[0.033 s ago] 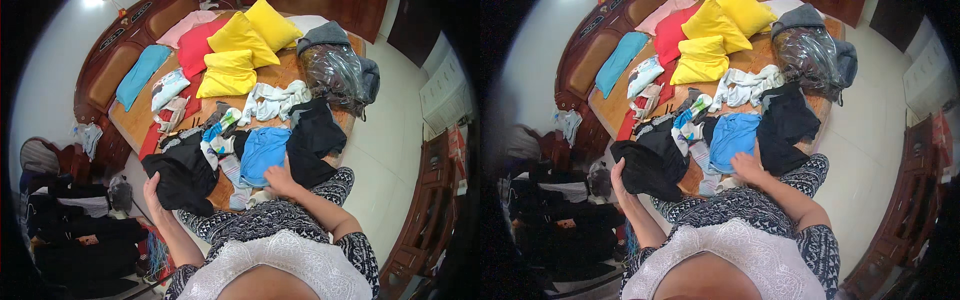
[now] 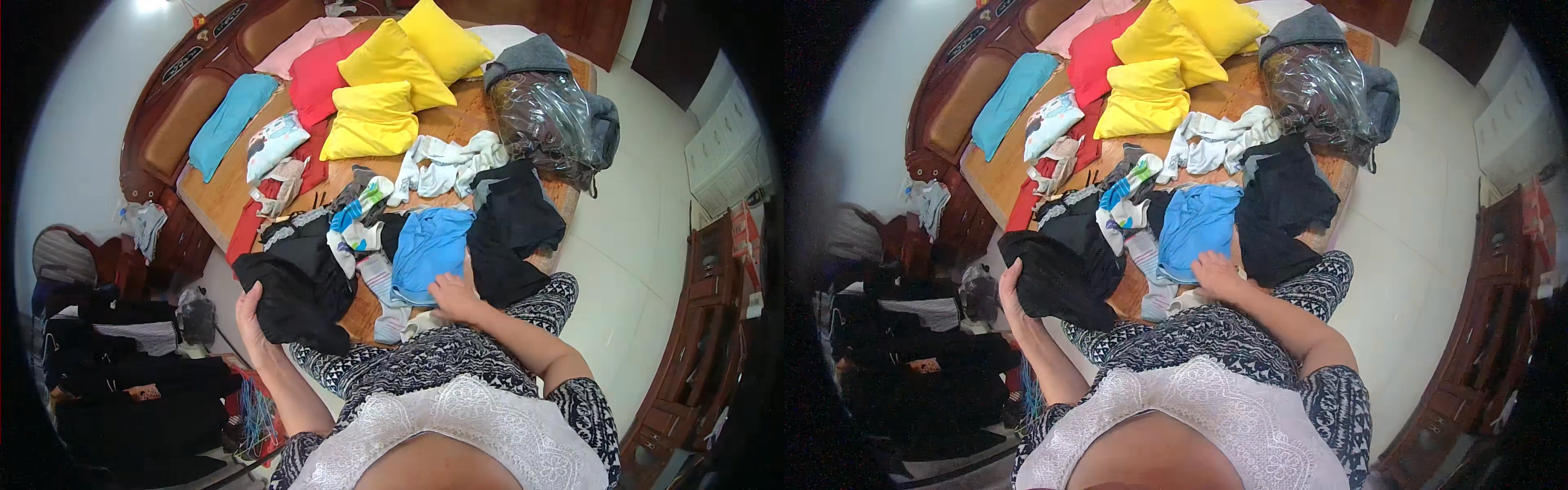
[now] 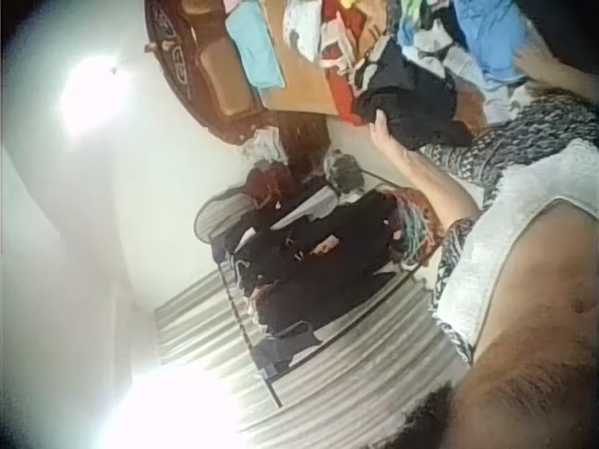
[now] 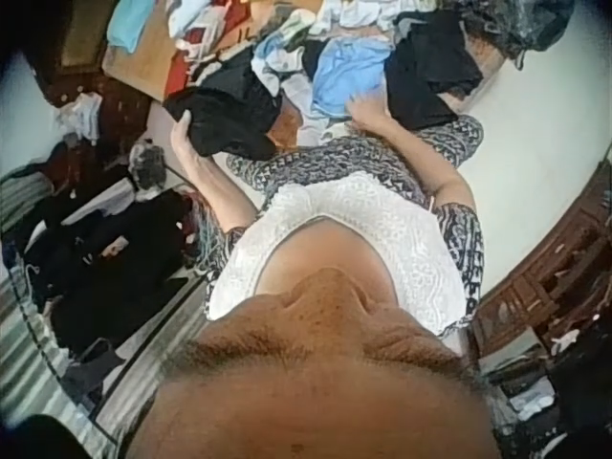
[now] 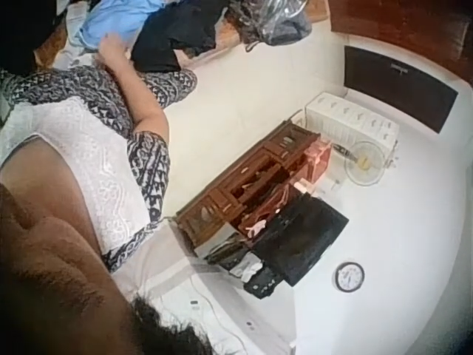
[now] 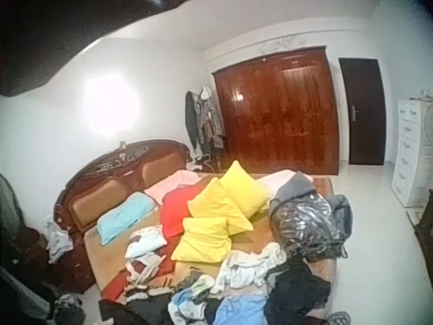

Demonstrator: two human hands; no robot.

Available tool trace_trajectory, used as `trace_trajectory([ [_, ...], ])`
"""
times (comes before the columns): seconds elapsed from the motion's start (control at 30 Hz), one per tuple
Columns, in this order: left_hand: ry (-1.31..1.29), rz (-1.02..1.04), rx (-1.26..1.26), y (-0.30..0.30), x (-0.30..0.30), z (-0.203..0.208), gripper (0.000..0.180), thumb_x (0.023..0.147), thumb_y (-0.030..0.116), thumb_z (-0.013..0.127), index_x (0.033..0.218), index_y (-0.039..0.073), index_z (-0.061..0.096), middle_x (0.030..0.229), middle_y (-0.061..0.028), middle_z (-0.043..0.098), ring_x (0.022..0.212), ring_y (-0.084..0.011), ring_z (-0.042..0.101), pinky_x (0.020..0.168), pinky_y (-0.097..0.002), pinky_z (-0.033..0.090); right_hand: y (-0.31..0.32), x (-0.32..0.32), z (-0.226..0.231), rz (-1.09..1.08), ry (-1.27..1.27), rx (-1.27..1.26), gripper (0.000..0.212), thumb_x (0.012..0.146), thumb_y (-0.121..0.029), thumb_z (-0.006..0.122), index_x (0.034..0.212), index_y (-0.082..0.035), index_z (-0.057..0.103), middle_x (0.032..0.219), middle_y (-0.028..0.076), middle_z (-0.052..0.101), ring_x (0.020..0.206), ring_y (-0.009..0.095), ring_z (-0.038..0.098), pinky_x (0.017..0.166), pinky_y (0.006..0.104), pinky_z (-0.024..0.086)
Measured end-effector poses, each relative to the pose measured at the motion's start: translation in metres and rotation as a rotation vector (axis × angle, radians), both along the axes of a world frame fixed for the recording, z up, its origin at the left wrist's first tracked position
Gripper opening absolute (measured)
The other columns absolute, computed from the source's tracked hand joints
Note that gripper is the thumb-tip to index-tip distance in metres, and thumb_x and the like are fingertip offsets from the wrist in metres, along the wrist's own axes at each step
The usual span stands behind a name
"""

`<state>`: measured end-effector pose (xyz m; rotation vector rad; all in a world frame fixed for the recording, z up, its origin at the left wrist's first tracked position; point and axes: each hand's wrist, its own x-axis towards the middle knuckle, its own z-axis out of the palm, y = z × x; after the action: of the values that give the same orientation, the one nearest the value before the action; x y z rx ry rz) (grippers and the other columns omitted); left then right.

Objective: Sorting and inspecting various items of clothing on a bed.

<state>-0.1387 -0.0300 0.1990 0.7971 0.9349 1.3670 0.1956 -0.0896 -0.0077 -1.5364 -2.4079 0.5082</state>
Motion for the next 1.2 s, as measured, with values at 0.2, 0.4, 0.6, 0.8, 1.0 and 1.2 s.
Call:
trace_trajectory([
  [0.2,-0.052,0.03,-0.042,-0.01,0.009,-0.003,0.033,0.081,0.01,0.057,0.11,-0.007,0.053,0.1,-0.0169,0.063,0.086,-0.0259,0.064,0.08,-0.0349,0.052,0.017,-0.006,-0.029,-0.086,-0.066,-0.156,0.051,0.062,-0.033,0.075,0.096,-0.002,0.054,0.099,0.014,0.055,0.097,0.031,0.052,0.08,0.0428,0.043],
  [0.4,-0.051,0.131,-0.059,-0.015,0.01,-0.01,0.03,0.08,0.011,0.057,0.101,-0.011,0.058,0.094,-0.0205,0.065,0.079,-0.0292,0.066,0.074,-0.0378,0.054,0.023,-0.027,-0.046,-0.192,-0.215,-0.108,0.037,0.067,-0.025,0.068,0.092,0.0,0.054,0.091,0.017,0.058,0.089,0.032,0.056,0.073,0.0448,0.046],
  [0.6,-0.039,0.112,-0.081,-0.022,0.015,-0.016,0.029,0.08,0.011,0.056,0.099,-0.011,0.058,0.093,-0.0202,0.065,0.078,-0.0284,0.066,0.073,-0.0372,0.054,0.012,-0.035,-0.051,-0.245,-0.296,0.151,0.015,0.073,-0.014,0.054,0.083,-0.003,0.054,0.081,0.017,0.059,0.079,0.032,0.059,0.064,0.0445,0.047],
  [0.8,-0.08,0.058,-0.087,-0.027,0.015,-0.022,0.029,0.081,0.006,0.057,0.108,-0.005,0.056,0.097,-0.0143,0.064,0.082,-0.0234,0.065,0.076,-0.0334,0.053,0.041,0.007,-0.031,-0.146,-0.048,-0.129,0.017,0.073,-0.006,0.05,0.087,0.002,0.056,0.073,0.019,0.061,0.066,0.033,0.06,0.059,0.0407,0.047],
  [1.0,-0.039,0.019,-0.148,-0.024,0.015,-0.036,0.032,0.08,0.006,0.057,0.11,-0.006,0.055,0.098,-0.0144,0.064,0.083,-0.0238,0.065,0.076,-0.0333,0.054,0.083,0.048,0.007,-0.392,0.637,-0.458,0.033,0.077,-0.008,0.048,0.107,-0.003,0.061,0.088,0.018,0.064,0.085,0.028,0.062,0.075,0.0356,0.048],
  [1.2,-0.002,0.068,-0.205,-0.03,0.042,-0.03,0.034,0.079,0.005,0.057,0.111,-0.007,0.054,0.098,-0.0163,0.063,0.083,-0.0257,0.065,0.076,-0.0342,0.054,0.073,0.044,0.015,-0.325,0.421,-0.265,0.031,0.079,-0.017,0.051,0.105,-0.006,0.063,0.098,0.018,0.064,0.094,0.029,0.061,0.081,0.0366,0.047],
])
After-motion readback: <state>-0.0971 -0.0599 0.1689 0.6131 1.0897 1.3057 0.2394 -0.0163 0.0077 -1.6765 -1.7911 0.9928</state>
